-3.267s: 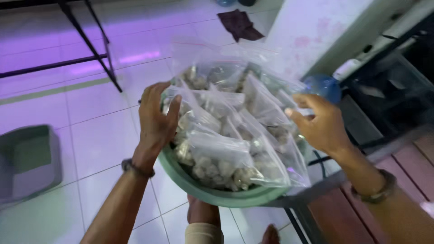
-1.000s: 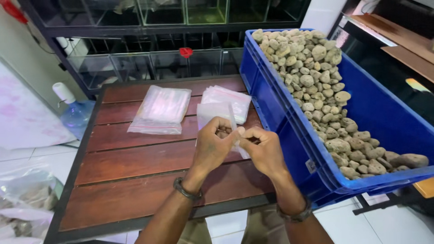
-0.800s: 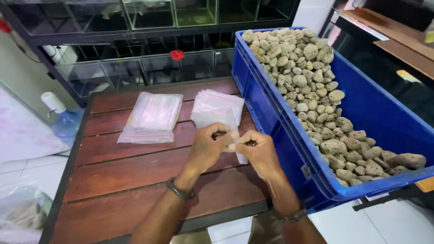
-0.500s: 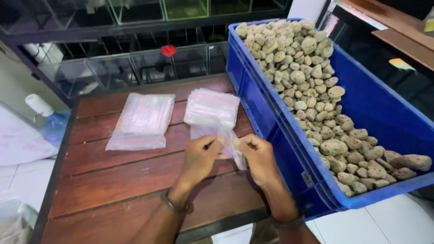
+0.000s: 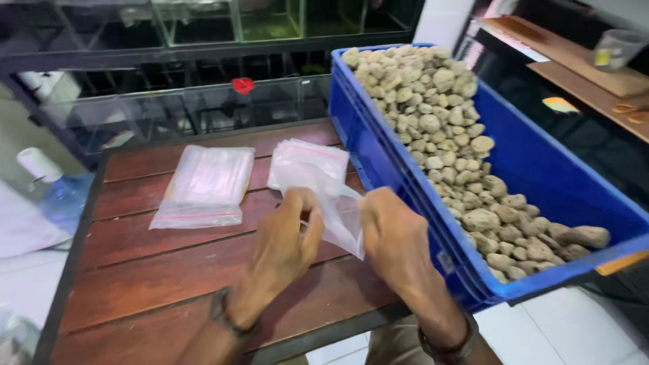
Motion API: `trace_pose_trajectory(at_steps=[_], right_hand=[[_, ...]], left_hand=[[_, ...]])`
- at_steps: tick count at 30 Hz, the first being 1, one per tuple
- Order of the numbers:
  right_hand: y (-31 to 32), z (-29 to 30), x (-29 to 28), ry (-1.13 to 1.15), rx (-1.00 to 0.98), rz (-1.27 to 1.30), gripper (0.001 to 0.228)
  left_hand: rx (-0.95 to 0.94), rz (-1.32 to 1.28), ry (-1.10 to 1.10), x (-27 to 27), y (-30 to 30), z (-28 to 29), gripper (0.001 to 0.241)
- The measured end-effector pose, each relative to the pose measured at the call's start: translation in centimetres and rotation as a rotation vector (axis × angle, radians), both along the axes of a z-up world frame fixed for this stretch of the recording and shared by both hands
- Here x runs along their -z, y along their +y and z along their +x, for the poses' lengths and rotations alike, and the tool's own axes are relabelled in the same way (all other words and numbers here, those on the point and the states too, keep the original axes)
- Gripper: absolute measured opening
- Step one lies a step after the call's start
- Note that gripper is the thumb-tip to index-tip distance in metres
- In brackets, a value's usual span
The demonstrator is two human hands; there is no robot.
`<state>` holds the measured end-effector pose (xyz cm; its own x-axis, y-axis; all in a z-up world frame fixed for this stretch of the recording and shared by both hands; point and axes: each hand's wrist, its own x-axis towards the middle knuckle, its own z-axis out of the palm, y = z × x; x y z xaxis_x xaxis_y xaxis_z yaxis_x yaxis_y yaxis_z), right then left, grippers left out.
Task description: The person places pieces of biological filter media from a crate into clear plastic bags by hand and then seals the bags.
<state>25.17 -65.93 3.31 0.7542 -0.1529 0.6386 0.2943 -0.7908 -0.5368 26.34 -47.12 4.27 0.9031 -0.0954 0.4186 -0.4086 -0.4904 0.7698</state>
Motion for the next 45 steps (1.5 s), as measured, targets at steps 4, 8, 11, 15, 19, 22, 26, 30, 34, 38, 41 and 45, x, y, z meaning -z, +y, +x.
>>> trace_pose_trajectory(at_steps=[4,8,11,15,19,22,26,30,34,38,41,45], right_hand=[[-0.4,-3.2,-5.5,0.145,-0.245,-0.458,0.043],[-0.7,-3.8,-7.6,0.088,-0.254,-0.521,0.039],[-1.4,-3.6,-8.9,0.210,-0.296,-0.568,0.016],[-3.9,-0.7,-9.2,0.439,-0.323,-0.726,0.018],[-6.5,2.0,-10.8,0.601,-0.379,-0.760,0.041],[-7.6,2.9,-11.1,0.575,-0.416,-0.700,0.040],[-9.5,4.4,-10.4,0.490,-0.476,-0.539,0.037],[-10.4,4.8,-9.7,0.408,-0.475,-0.341,0.005],[-10.8,4.1,-9.3,0.382,-0.451,-0.183,0.013],[-11.6,4.4,-8.7,0.463,-0.394,-0.118,0.016],[-12.3,4.7,-7.9,0.378,-0.436,-0.082,0.015],[-14.0,5.5,-6.9,0.527,-0.482,0.108,0.023]], left_hand=[[0.251,0.407,-0.399,-2.1,0.3,-1.4,0.034],[0.349,0.449,-0.459,-5.3,-0.1,-2.5,0.017],[0.382,0.715,-0.429,-5.9,0.0,-2.2,0.017],[0.325,0.892,-0.389,-6.7,-0.1,-1.8,0.014],[0.299,0.823,-0.328,-8.2,-1.2,-1.1,0.027],[0.265,0.839,-0.303,-8.5,-2.9,0.2,0.030],[0.339,0.752,-0.223,-8.5,-3.9,2.7,0.028],[0.347,0.610,-0.294,-8.4,-5.0,5.5,0.027],[0.430,0.534,-0.244,-8.9,-6.0,7.6,0.031],[0.464,0.519,-0.322,-8.6,-6.6,10.1,0.032],[0.475,0.580,-0.180,-8.6,-6.5,12.1,0.033],[0.563,0.528,-0.240,-8.3,-6.4,14.2,0.035]])
